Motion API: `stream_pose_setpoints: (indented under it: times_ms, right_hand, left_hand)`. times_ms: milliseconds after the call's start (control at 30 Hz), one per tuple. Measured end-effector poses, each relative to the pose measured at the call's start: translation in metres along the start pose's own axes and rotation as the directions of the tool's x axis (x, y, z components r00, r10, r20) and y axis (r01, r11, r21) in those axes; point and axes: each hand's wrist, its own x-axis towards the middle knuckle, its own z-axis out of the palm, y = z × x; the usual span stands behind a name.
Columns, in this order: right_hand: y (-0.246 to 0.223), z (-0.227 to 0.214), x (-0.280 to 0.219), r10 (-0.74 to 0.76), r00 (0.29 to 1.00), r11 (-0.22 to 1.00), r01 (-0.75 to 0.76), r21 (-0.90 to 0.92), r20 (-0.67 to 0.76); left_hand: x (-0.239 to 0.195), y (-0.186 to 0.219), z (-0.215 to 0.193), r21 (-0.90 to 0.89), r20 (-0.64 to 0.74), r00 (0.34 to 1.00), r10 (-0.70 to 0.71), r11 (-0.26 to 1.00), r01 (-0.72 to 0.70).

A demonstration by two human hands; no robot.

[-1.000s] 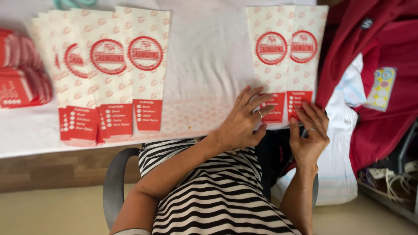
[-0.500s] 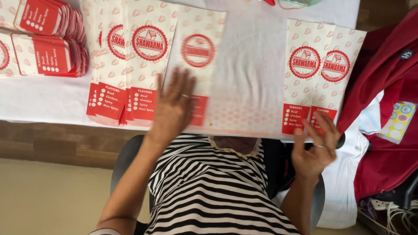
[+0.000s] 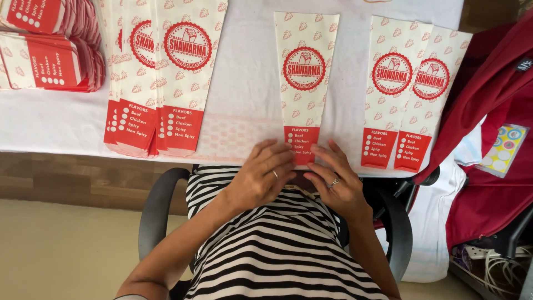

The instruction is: Folding and gluing paper shawarma bags and arranging them in rows on a table.

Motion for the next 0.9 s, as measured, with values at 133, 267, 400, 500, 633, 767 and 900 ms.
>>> stream_pose_setpoints:
  times_ms: [133,267,400,500,633,767,900]
  right_hand:
    - [0.004,0.004,-0.003,-0.017,1.0,1.0,0.017,-0.025,0.005]
    - [0.003,0.003,-0.006,-0.037,0.999,0.998,0.036,-0.049,-0.01]
    - [0.004,0.005,-0.005,-0.036,0.999,0.997,0.034,-0.064,-0.026]
    - [0.009,0.008,-0.007,-0.029,0.999,0.998,0.026,-0.063,-0.034]
    - [0.006,0.012,-0.007,0.039,0.997,0.999,-0.041,-0.03,-0.062]
    - [0.001,0.014,-0.004,0.146,0.984,0.989,-0.148,-0.01,-0.103]
    - [-0.003,0.014,0.004,0.22,0.968,0.976,-0.218,0.026,-0.12]
  left_hand:
    - [-0.006,-0.002,0.009,0.036,-0.01,0.999,0.03,0.999,-0.03]
    - [0.005,0.003,0.005,-0.005,-0.11,0.991,0.072,0.997,-0.073]
    - [0.008,0.001,0.005,-0.034,-0.116,0.992,0.05,0.998,-0.054]
    - [0.011,0.003,0.004,-0.039,-0.124,0.992,0.004,0.999,-0.009]
    - [0.018,0.009,0.006,-0.065,-0.138,0.987,-0.082,0.995,0.073]
    - [0.018,0.014,0.011,-0.107,-0.15,0.964,-0.221,0.973,0.206]
    - [0.019,0.015,0.009,-0.137,-0.122,0.949,-0.292,0.952,0.275]
